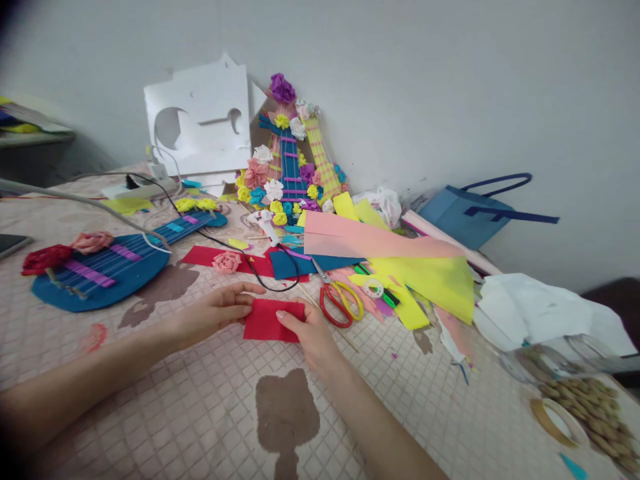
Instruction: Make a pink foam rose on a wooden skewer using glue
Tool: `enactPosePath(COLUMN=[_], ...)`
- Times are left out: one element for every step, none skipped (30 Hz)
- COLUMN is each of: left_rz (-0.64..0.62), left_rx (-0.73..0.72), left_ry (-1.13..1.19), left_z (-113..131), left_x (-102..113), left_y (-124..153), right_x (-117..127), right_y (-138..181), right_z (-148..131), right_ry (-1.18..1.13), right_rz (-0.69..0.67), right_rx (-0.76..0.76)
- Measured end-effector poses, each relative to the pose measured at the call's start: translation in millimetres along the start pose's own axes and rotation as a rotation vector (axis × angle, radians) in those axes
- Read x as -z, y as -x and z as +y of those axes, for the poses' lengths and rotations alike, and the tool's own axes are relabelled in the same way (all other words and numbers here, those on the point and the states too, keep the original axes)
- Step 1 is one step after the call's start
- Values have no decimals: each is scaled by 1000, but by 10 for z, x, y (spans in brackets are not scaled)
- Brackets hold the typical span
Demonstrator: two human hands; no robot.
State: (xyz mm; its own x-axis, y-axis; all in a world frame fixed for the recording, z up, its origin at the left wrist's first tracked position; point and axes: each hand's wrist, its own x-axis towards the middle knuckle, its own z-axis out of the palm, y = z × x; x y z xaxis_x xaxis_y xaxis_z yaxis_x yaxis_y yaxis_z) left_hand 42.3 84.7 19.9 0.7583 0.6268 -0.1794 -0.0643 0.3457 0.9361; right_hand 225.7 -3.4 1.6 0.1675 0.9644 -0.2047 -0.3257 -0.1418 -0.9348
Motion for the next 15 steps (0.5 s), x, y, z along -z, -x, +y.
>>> enactPosePath(left_rz=[15,28,41,51,51,39,14,-19,-53,-85,-110,-127,-137,-140,-137], left_rx=[-5,-13,-27,-44,-64,-83,-102,-119,-140,-163,-185,-204,-217,-225,-229], left_ry=[-1,-2,-4,-11,-28,-53,-87,-124,-161,-198,-237,-281,-326,-366,-397], left_z=[-3,-3,-1,3,11,21,34,48,63,75,85,91,92,90,84], left_x=[-6,-13,-21,-28,-34,-37,-39,-39,-38,-35,-32,-27,-21,-14,-6], left_y=[0,2,5,8,12,16,20,24,28,31,33,34,34,31,26], right_x=[6,7,5,1,-2,-5,-5,-3,0,4,7,8,6,3,-2], right_y=[-4,-5,-4,-2,1,4,6,8,10,12,14,17,19,21,23], right_z=[-7,-12,-16,-18,-18,-17,-14,-12,-9,-8,-8,-11,-15,-21,-29], right_ry=[-1,-3,-4,-1,6,17,30,44,55,65,75,83,84,74,58], right_rz=[9,14,16,14,14,16,19,24,30,29,20,5,-13,-30,-45], right_rx=[-2,-8,-15,-23,-31,-35,-38,-41,-44,-49,-53,-56,-53,-38,-18])
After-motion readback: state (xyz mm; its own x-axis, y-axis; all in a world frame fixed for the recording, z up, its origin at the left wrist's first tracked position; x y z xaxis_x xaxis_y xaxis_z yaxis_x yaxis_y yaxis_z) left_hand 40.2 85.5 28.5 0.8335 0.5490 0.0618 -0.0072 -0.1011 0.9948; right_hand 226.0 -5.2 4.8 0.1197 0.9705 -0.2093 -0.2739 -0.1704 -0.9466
